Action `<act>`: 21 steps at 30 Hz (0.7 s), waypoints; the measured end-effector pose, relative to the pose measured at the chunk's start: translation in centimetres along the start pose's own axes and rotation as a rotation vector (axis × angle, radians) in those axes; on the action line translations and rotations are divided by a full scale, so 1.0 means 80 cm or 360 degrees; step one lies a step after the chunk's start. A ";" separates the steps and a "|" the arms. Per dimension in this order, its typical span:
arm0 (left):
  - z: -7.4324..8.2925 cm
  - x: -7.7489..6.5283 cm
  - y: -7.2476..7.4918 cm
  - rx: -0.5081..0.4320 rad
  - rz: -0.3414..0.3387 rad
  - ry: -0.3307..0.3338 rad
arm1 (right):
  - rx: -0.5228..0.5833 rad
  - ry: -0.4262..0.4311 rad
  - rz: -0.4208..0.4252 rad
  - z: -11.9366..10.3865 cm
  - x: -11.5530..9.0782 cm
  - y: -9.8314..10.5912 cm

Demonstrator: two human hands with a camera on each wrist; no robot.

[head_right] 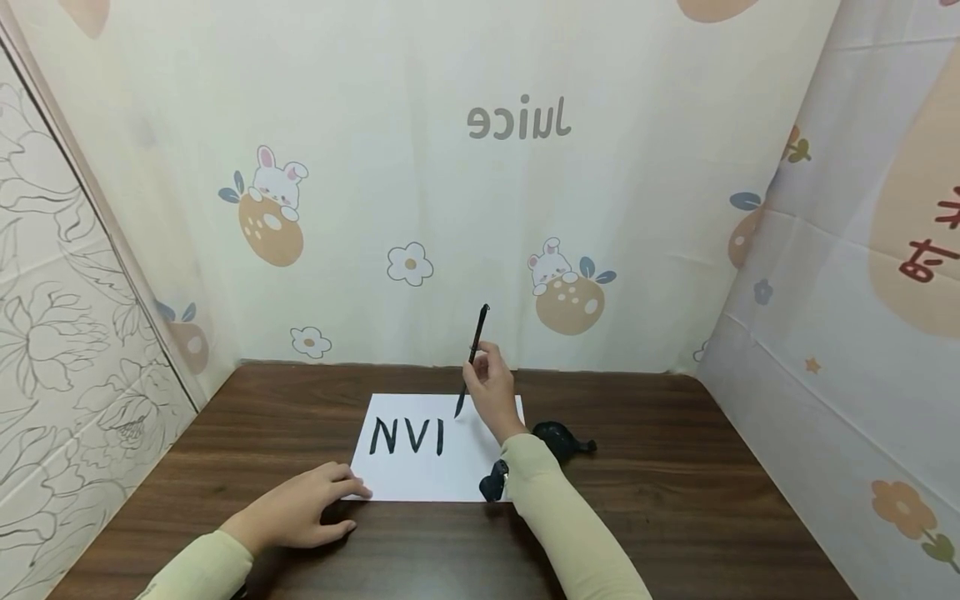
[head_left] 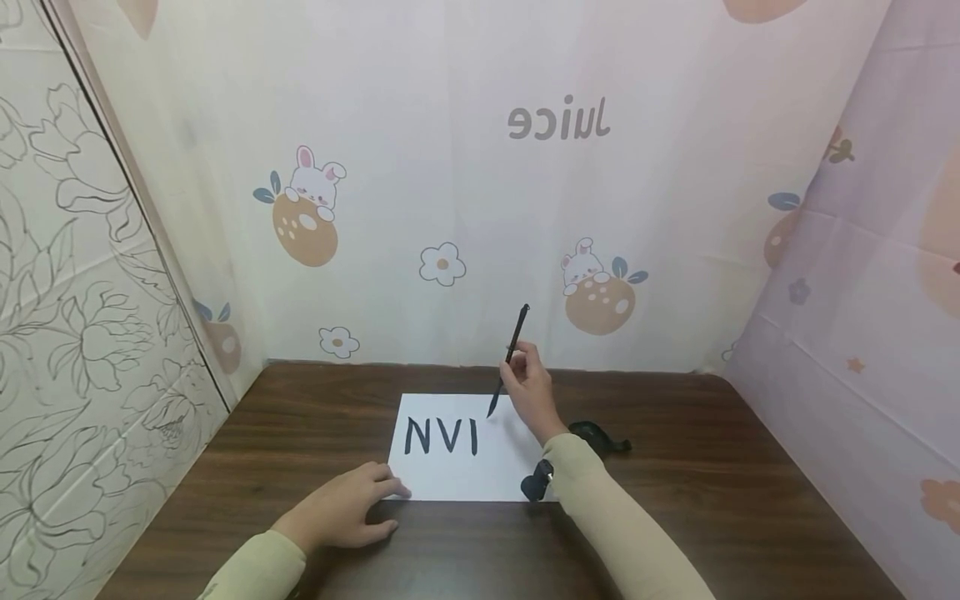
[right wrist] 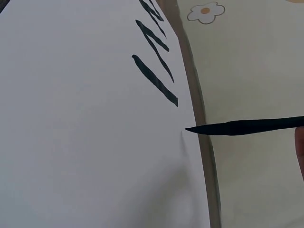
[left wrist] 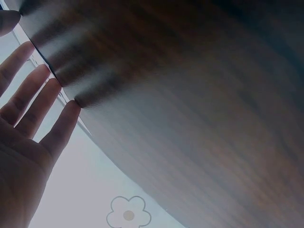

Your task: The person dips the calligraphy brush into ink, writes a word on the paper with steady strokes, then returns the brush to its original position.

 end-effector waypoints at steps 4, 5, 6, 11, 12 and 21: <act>0.000 0.001 0.001 -0.0007 -0.0008 0.0010 | -0.0003 0.0030 0.0015 0.002 -0.001 -0.001; 0.000 0.001 0.001 -0.0009 -0.0009 0.0011 | 0.0000 0.0035 0.0015 0.002 -0.002 -0.001; 0.000 0.002 0.001 -0.0011 -0.0013 0.0013 | 0.0006 0.0037 0.0013 0.002 -0.002 -0.001; 0.001 0.002 0.002 -0.0012 -0.0028 0.0024 | 0.0002 0.0051 -0.0007 0.004 -0.003 -0.002; 0.001 0.002 0.002 -0.0012 -0.0029 0.0025 | -0.0001 0.0058 -0.0011 0.004 -0.003 -0.002; 0.000 0.001 0.001 -0.0001 -0.0022 0.0026 | 0.0005 0.0071 -0.0037 0.005 -0.005 -0.001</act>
Point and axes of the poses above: each hand's wrist, its own x-axis towards the middle knuckle, its own y-axis out of the back of the hand, z = x × y, the point moved 4 cm from there along x, towards the middle knuckle, and after that the axes turned 11 degrees about z, right-handed, at the moved point
